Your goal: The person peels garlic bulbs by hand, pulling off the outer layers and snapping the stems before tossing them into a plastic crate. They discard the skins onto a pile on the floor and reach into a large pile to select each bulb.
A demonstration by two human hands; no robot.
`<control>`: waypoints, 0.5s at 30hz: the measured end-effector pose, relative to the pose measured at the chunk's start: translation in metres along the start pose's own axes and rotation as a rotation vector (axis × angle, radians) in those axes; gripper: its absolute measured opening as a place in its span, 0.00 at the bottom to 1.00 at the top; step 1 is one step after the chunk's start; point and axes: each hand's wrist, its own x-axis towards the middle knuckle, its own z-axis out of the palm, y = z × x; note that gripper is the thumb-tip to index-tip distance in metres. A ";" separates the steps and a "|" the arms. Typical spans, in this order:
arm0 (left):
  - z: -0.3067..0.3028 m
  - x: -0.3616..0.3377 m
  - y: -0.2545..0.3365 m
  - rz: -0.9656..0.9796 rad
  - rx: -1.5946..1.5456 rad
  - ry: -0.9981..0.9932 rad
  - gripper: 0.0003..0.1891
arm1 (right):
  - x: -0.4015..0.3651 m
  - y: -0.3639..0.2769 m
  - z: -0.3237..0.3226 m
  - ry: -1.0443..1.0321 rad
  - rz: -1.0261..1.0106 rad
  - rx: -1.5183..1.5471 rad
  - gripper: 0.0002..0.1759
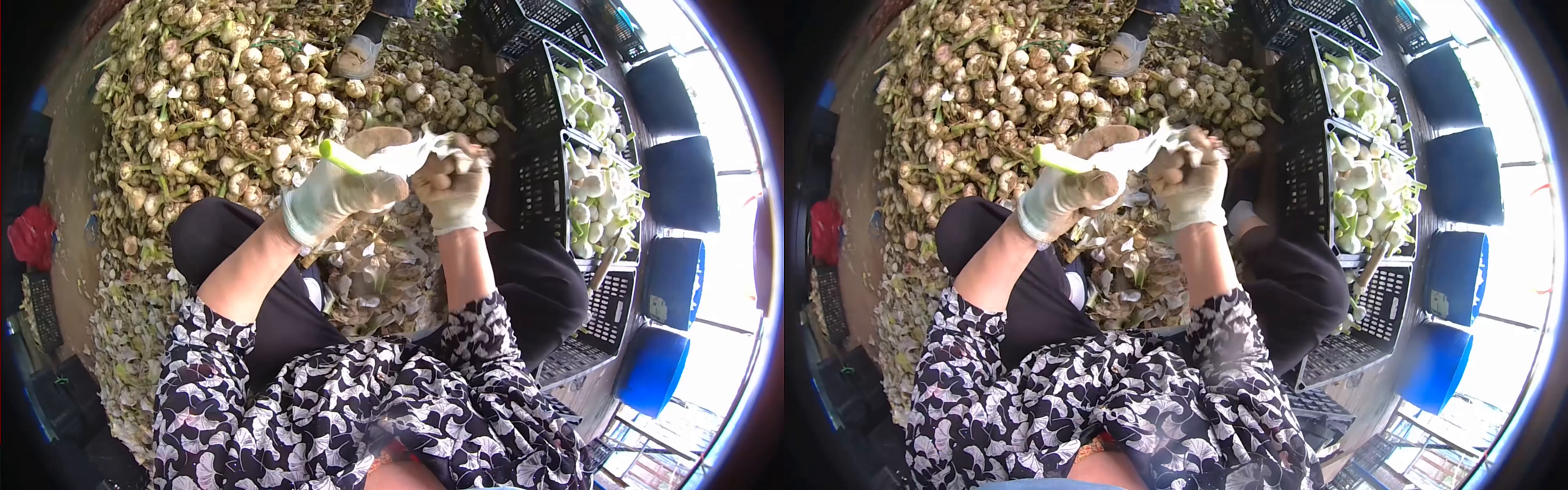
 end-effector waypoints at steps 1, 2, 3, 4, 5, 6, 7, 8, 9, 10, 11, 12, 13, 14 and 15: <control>0.001 -0.001 0.000 -0.027 -0.036 0.054 0.37 | 0.001 0.009 0.019 0.740 -0.154 -0.252 0.06; 0.001 0.000 0.001 -0.052 -0.067 0.103 0.36 | -0.001 0.012 0.006 0.762 -0.153 -0.213 0.04; -0.006 0.001 0.003 -0.109 0.011 0.106 0.32 | -0.004 0.014 0.007 0.520 -0.146 -0.211 0.03; -0.014 0.003 -0.001 -0.119 -0.026 0.132 0.29 | -0.010 0.017 0.009 0.286 -0.134 -0.207 0.03; -0.017 0.007 -0.005 -0.096 -0.053 0.204 0.27 | -0.016 0.017 0.012 0.479 -0.199 -0.247 0.05; -0.018 0.008 -0.008 -0.073 -0.078 0.277 0.25 | -0.017 0.031 0.041 0.670 -0.262 -0.285 0.08; -0.022 0.005 -0.001 -0.146 -0.125 0.238 0.21 | -0.025 0.050 0.061 0.640 -0.310 -0.330 0.13; -0.013 0.006 0.004 -0.110 -0.219 0.258 0.16 | -0.036 0.056 0.073 0.367 -0.261 -0.636 0.13; -0.015 0.008 0.003 -0.122 -0.280 0.288 0.15 | -0.038 0.060 0.078 0.277 -0.217 -0.986 0.12; -0.013 0.010 0.005 -0.137 -0.346 0.320 0.14 | -0.040 0.065 0.084 0.183 -0.165 -1.335 0.11; -0.010 0.010 0.009 -0.159 -0.340 0.416 0.10 | -0.047 0.071 0.096 0.231 -0.041 -1.411 0.10; -0.017 0.012 0.010 -0.158 -0.422 0.449 0.13 | -0.051 0.077 0.103 0.183 0.009 -1.388 0.10; -0.017 0.013 0.007 -0.132 -0.492 0.436 0.16 | -0.055 0.076 0.102 0.113 0.000 -1.447 0.10; -0.018 0.012 0.005 -0.106 -0.561 0.426 0.20 | -0.057 0.076 0.100 0.042 -0.007 -1.502 0.10; -0.017 0.014 0.005 0.008 -0.615 0.282 0.25 | -0.057 0.077 0.093 0.099 -0.205 -1.386 0.10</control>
